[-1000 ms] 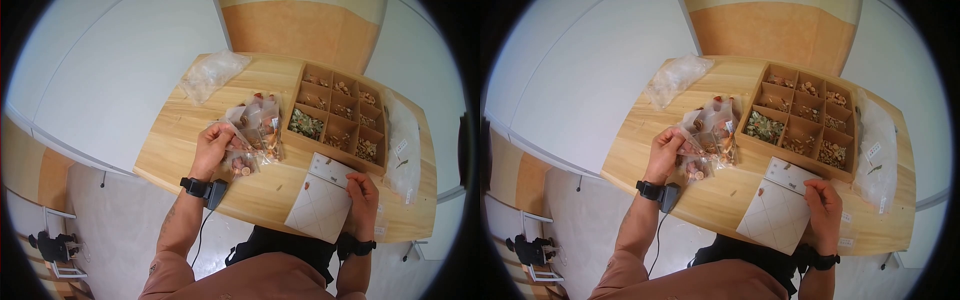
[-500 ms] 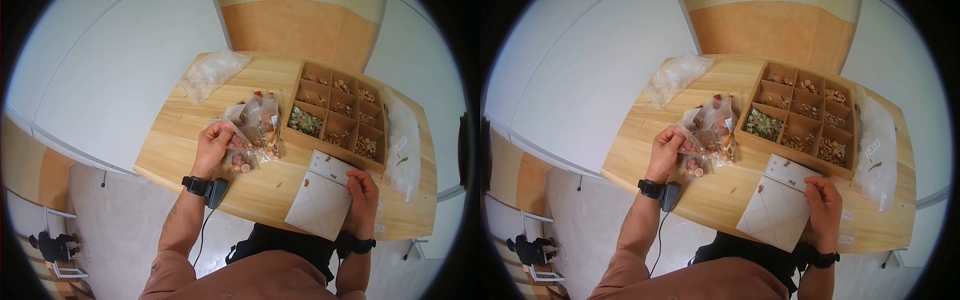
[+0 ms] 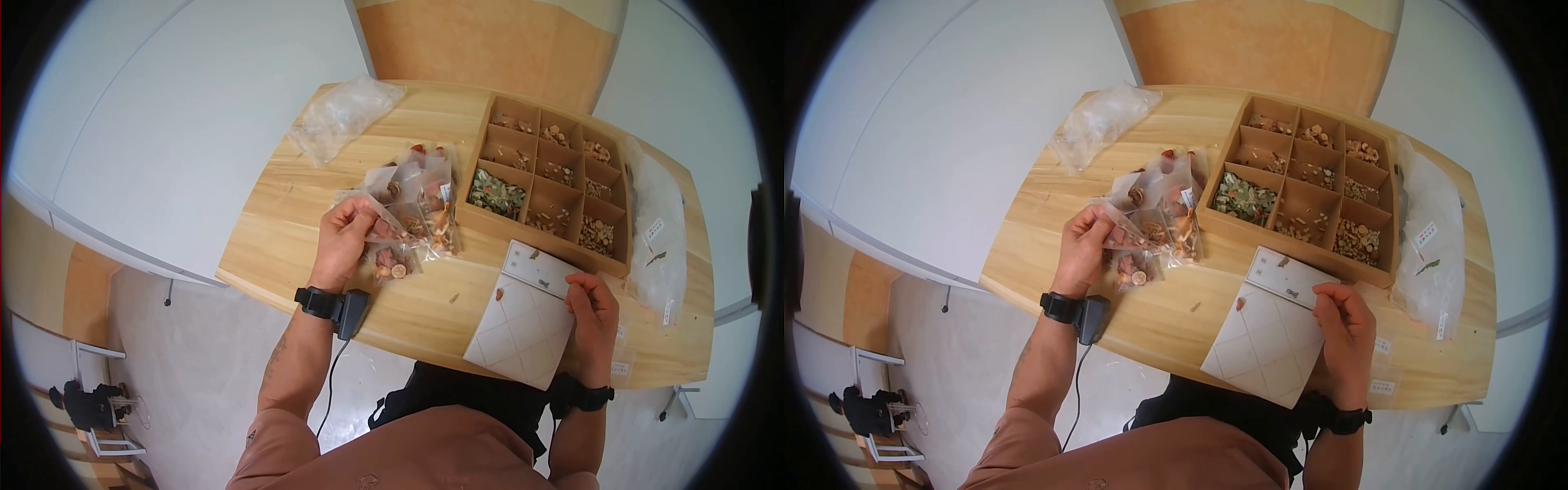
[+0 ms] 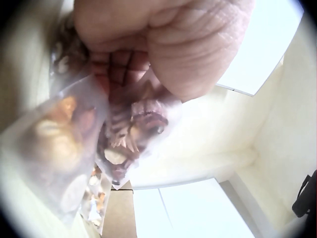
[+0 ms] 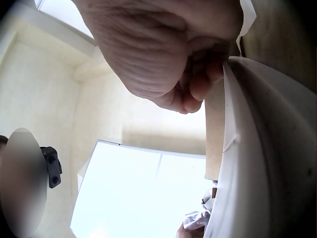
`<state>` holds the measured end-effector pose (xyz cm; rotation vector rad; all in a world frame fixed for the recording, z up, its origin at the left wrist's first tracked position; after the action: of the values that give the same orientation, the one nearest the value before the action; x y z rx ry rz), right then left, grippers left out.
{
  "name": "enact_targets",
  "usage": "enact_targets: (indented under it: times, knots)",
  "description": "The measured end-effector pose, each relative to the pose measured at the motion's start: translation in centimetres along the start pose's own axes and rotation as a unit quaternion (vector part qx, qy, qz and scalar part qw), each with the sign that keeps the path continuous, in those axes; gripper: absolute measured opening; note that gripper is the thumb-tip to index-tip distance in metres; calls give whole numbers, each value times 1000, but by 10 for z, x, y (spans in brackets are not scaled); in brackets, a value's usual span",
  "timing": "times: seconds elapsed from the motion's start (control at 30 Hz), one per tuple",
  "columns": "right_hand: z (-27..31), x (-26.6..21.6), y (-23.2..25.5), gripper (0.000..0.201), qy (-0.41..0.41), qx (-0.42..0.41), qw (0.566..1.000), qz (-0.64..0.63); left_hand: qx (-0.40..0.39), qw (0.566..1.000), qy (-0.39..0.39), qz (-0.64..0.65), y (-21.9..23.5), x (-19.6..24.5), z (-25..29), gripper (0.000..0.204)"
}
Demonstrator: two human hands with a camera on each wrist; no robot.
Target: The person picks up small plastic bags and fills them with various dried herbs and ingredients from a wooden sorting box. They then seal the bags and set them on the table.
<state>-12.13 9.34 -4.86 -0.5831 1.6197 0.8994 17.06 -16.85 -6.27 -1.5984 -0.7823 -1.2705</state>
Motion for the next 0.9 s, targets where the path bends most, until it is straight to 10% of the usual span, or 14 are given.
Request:
enact_targets:
  times: [0.9]
  knots:
    - [1, 4, 2, 14, -3, 1, 1000, -16, 20, 1000, -6, -18, 1, 0, 1, 14]
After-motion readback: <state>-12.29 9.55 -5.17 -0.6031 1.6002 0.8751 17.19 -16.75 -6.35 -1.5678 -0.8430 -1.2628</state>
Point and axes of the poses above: each hand's wrist, its own z-axis away from the middle knuckle, its own y-axis out of the back of the hand, x = y × z, the point moved 5 cm from there along -z, towards the middle knuckle, and after that the axes turned 5 degrees about z, right-handed, at the moved point
